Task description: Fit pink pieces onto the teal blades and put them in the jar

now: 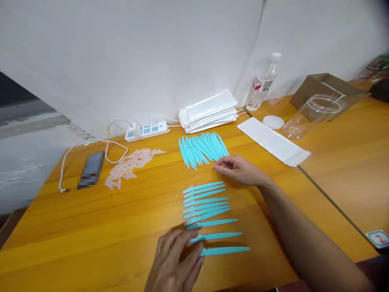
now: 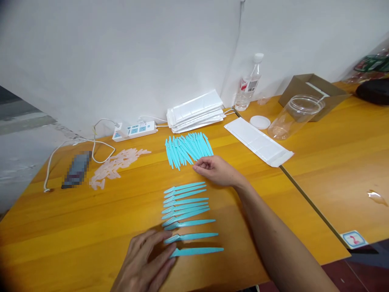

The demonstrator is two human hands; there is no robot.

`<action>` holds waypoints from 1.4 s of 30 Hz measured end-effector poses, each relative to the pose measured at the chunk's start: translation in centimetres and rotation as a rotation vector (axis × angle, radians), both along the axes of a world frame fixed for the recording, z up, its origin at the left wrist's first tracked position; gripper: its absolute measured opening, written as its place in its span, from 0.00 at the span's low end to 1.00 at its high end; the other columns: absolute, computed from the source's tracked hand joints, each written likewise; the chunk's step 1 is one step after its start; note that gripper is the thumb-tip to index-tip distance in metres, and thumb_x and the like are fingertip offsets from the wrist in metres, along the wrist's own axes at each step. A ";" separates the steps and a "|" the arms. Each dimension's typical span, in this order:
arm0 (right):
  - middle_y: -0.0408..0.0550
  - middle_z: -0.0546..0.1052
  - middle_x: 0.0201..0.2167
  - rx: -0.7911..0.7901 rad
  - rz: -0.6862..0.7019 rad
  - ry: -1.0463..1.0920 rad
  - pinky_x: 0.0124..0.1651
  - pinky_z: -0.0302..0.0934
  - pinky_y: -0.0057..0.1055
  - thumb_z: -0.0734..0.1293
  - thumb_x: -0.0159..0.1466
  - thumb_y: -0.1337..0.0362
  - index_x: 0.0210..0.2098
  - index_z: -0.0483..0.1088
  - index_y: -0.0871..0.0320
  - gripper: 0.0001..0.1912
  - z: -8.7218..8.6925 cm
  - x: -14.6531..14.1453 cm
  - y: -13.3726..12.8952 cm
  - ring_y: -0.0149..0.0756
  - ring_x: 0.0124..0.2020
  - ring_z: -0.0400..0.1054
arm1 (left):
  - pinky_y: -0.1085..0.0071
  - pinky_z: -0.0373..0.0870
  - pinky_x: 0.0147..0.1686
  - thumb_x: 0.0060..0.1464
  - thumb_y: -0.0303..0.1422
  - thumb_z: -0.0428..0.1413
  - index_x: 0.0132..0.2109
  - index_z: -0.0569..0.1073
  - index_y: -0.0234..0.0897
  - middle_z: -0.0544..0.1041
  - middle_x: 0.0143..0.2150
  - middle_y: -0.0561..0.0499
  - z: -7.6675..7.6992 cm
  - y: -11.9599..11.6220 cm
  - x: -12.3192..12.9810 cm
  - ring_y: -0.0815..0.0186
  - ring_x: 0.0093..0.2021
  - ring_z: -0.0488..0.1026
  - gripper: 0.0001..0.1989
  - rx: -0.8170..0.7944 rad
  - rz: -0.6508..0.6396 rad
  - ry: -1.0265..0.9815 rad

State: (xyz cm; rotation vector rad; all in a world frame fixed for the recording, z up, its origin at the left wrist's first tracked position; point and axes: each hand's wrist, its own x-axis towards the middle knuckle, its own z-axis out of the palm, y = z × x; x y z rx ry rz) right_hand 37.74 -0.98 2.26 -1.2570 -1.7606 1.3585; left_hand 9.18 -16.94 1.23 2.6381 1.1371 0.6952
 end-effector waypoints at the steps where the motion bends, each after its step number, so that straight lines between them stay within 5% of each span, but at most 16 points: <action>1: 0.36 0.62 0.21 0.004 -0.038 -0.001 0.25 0.48 0.24 0.66 0.64 0.48 0.35 0.74 0.62 0.21 -0.2 0.0 0.1 0.25 0.22 0.53 | 0.61 0.73 0.47 0.58 0.28 0.59 0.54 0.75 0.44 0.79 0.52 0.43 -0.3 -0.4 0.2 0.57 0.50 0.74 0.17 0.031 0.014 0.006; 6: 0.37 0.61 0.21 0.049 -0.136 -0.042 0.24 0.46 0.25 0.66 0.63 0.46 0.34 0.73 0.61 0.22 -1.1 0.1 0.4 0.26 0.22 0.51 | 0.58 0.70 0.49 0.58 0.28 0.60 0.58 0.73 0.42 0.77 0.52 0.41 0.1 -0.2 -0.4 0.55 0.52 0.73 0.21 0.080 0.159 -0.033; 11: 0.38 0.61 0.21 0.093 -0.224 -0.084 0.25 0.45 0.27 0.65 0.63 0.47 0.34 0.74 0.61 0.21 -1.3 0.6 0.6 0.27 0.23 0.51 | 0.59 0.68 0.51 0.59 0.26 0.59 0.56 0.74 0.43 0.76 0.53 0.45 1.0 3.6 -1.9 0.58 0.53 0.72 0.18 0.019 0.203 -0.104; 16: 0.39 0.62 0.22 0.117 -0.271 -0.122 0.26 0.47 0.28 0.66 0.63 0.47 0.33 0.74 0.61 0.21 -1.2 0.8 0.7 0.28 0.24 0.53 | 0.57 0.69 0.55 0.61 0.30 0.58 0.56 0.76 0.47 0.76 0.57 0.46 -0.3 9.4 -1.9 0.59 0.56 0.71 0.16 -0.150 0.078 -0.144; 20: 0.39 0.61 0.21 0.145 -0.303 -0.151 0.26 0.45 0.28 0.65 0.63 0.47 0.31 0.74 0.61 0.21 -1.5 1.0 0.9 0.28 0.23 0.52 | 0.53 0.67 0.58 0.60 0.35 0.60 0.54 0.78 0.50 0.76 0.59 0.49 -1.9 11.7 -1.6 0.56 0.60 0.69 0.15 -0.213 -0.039 -0.104; 31: 0.40 0.64 0.22 0.126 -0.297 -0.208 0.26 0.48 0.27 0.64 0.63 0.46 0.32 0.74 0.60 0.22 -2.2 0.7 1.1 0.28 0.24 0.54 | 0.52 0.67 0.56 0.61 0.32 0.59 0.51 0.79 0.48 0.80 0.53 0.50 -4.1 11.6 -1.1 0.57 0.57 0.72 0.12 -0.147 0.037 -0.151; 36: 0.40 0.63 0.21 0.140 -0.303 -0.233 0.25 0.47 0.27 0.64 0.63 0.46 0.32 0.75 0.60 0.22 -2.2 0.7 1.0 0.28 0.23 0.53 | 0.54 0.68 0.55 0.60 0.33 0.59 0.52 0.78 0.48 0.78 0.54 0.48 -3.5 11.3 -1.2 0.58 0.55 0.72 0.13 -0.184 0.085 -0.199; 42: 0.40 0.64 0.21 0.135 -0.319 -0.236 0.25 0.46 0.27 0.65 0.63 0.45 0.32 0.75 0.60 0.23 -2.3 0.8 1.0 0.27 0.22 0.52 | 0.51 0.61 0.64 0.55 0.39 0.64 0.59 0.73 0.51 0.66 0.66 0.47 -2.3 10.4 -2.3 0.54 0.66 0.60 0.25 -0.342 0.013 -0.130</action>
